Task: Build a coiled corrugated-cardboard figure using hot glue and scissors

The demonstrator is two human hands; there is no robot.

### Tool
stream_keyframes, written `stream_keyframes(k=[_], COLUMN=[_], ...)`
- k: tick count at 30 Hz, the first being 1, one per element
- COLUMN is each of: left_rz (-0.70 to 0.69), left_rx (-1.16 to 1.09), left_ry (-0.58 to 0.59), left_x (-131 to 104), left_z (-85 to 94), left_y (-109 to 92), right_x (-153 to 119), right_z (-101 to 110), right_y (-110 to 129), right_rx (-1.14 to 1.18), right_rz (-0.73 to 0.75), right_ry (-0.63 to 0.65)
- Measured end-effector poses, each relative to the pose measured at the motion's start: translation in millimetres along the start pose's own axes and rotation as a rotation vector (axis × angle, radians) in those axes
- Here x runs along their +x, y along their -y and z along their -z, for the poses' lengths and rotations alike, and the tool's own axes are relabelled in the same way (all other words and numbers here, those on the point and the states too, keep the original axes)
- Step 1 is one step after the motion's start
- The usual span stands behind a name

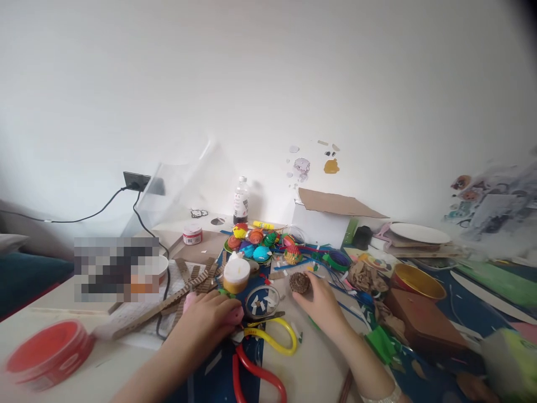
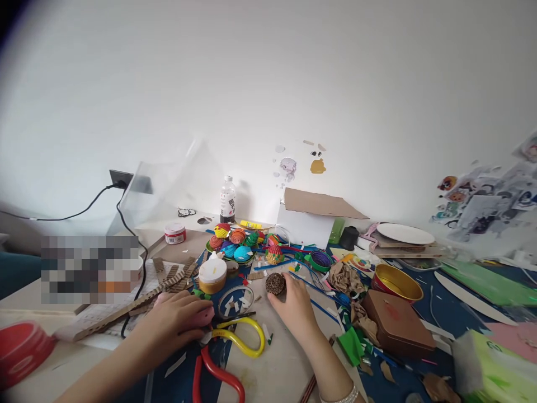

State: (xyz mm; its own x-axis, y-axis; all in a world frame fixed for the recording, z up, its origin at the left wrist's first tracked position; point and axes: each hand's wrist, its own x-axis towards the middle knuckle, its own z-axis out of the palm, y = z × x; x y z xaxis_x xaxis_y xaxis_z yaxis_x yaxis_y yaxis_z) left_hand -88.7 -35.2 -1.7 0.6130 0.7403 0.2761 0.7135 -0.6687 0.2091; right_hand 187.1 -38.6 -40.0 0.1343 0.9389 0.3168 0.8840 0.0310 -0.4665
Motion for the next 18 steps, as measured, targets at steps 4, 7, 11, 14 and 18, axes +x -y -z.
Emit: stream_keyframes(k=[4, 7, 11, 14, 18], left_rz=[-0.002, -0.069, -0.131, -0.119, -0.114], left_rx=[0.062, 0.062, 0.101, 0.158, 0.184], left_ry=[-0.038, -0.133, -0.282, -0.318, -0.37], left_x=[-6.7, -9.0, -11.4, -12.9, -13.8], left_z=[0.0, 5.9, 16.5, 28.6, 42.4], left_y=[-1.3, 4.0, 12.2, 13.0, 14.0], right_x=[-1.7, -1.9, -1.9, -2.0, -2.0], right_z=[0.3, 3.0, 6.6, 6.4, 4.2], right_y=[0.2, 0.5, 1.7, 1.9, 2.0], right_rx=[0.006, 0.015, 0.005, -0.017, -0.038], right_rz=[0.062, 0.112, 0.116, 0.079, 0.046], right_ry=[-0.099, -0.22, -0.263, -0.2, -0.132])
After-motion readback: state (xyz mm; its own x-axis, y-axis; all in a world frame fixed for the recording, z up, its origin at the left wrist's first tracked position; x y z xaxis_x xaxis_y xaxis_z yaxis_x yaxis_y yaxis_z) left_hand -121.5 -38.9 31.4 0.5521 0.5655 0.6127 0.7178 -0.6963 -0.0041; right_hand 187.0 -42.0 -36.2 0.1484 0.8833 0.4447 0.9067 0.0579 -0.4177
